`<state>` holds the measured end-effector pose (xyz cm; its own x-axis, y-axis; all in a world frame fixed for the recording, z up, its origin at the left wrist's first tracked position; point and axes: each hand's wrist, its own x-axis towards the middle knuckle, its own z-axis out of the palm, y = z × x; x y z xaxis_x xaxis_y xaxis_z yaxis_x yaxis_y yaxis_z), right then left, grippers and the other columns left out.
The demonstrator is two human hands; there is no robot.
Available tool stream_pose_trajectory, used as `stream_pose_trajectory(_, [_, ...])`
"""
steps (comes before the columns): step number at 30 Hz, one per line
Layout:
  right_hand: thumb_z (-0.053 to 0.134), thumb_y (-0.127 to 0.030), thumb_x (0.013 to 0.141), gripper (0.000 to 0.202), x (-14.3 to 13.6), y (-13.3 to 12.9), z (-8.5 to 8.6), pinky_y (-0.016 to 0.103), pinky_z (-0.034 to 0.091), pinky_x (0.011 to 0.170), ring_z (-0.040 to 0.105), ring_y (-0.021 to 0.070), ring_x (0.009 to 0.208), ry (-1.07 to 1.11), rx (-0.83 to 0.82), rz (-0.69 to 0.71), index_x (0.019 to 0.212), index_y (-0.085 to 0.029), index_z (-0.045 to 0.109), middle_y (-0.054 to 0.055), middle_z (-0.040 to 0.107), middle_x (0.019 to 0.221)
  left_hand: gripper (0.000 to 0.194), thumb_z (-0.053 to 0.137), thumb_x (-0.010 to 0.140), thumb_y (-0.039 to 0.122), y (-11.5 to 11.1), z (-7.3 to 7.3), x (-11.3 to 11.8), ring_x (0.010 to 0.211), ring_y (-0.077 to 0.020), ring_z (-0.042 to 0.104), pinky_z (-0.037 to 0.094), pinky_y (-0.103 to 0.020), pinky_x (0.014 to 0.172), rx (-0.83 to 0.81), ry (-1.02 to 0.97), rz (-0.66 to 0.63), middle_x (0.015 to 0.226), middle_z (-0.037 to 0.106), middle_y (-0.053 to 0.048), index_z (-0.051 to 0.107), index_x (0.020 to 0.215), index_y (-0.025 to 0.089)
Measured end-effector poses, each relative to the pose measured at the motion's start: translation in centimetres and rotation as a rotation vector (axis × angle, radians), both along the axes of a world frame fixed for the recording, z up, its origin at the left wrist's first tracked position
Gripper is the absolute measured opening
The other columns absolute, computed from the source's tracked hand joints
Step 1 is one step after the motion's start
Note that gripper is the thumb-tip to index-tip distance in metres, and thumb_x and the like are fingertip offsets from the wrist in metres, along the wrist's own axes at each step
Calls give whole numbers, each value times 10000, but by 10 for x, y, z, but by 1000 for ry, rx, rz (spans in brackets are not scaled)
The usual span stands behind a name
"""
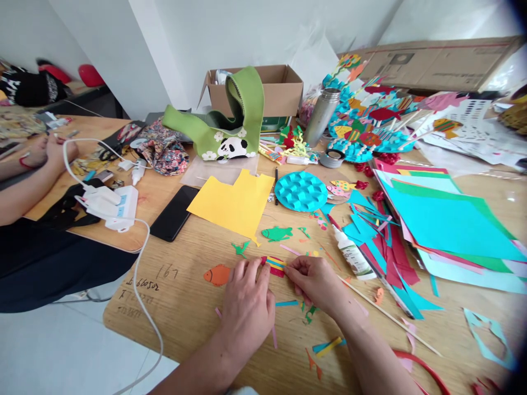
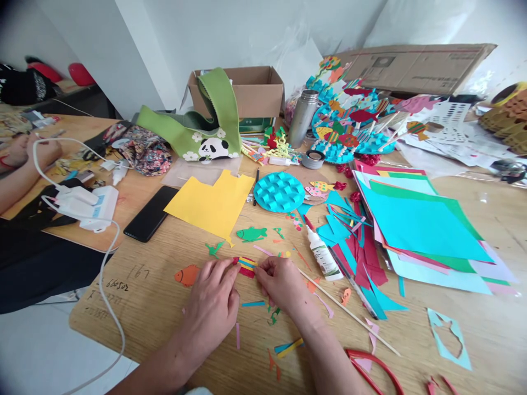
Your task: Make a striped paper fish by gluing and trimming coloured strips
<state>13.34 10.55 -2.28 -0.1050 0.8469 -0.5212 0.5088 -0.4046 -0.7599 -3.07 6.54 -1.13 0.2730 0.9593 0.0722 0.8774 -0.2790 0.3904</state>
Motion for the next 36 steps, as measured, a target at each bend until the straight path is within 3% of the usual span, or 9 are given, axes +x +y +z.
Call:
stream_pose_trajectory(12, [521,-294,796,163,-5,1,3,206,321,358,504,104,307,-170,101,38,667,-195,538,-25,597,454,448,458,767,52,0,0,0,1089,-258,465,422,-451,970,5,25,-6,1198,555,-73,542,1193,161])
stream_pose_trajectory(19, [466,-471,847,308,4,1,6,215,340,342,504,115,307,-47,81,2,679,-215,503,-41,566,448,452,458,763,44,0,2,0,1085,-257,467,425,-447,968,-9,28,-6,1199,557,-72,543,1190,162])
stream_pose_trajectory(30, [537,-447,812,292,-2,1,1,240,309,460,567,159,495,-413,242,51,624,-227,498,15,607,525,446,459,765,50,0,-1,0,1090,-262,468,420,-451,970,-2,26,-4,1203,557,-70,545,1186,169])
stream_pose_trajectory(36, [550,-388,806,244,-4,-1,3,245,309,496,564,161,543,-483,254,61,633,-220,521,15,607,565,441,465,763,46,0,0,0,1082,-255,466,420,-456,969,-2,22,0,1190,564,-71,546,1180,165])
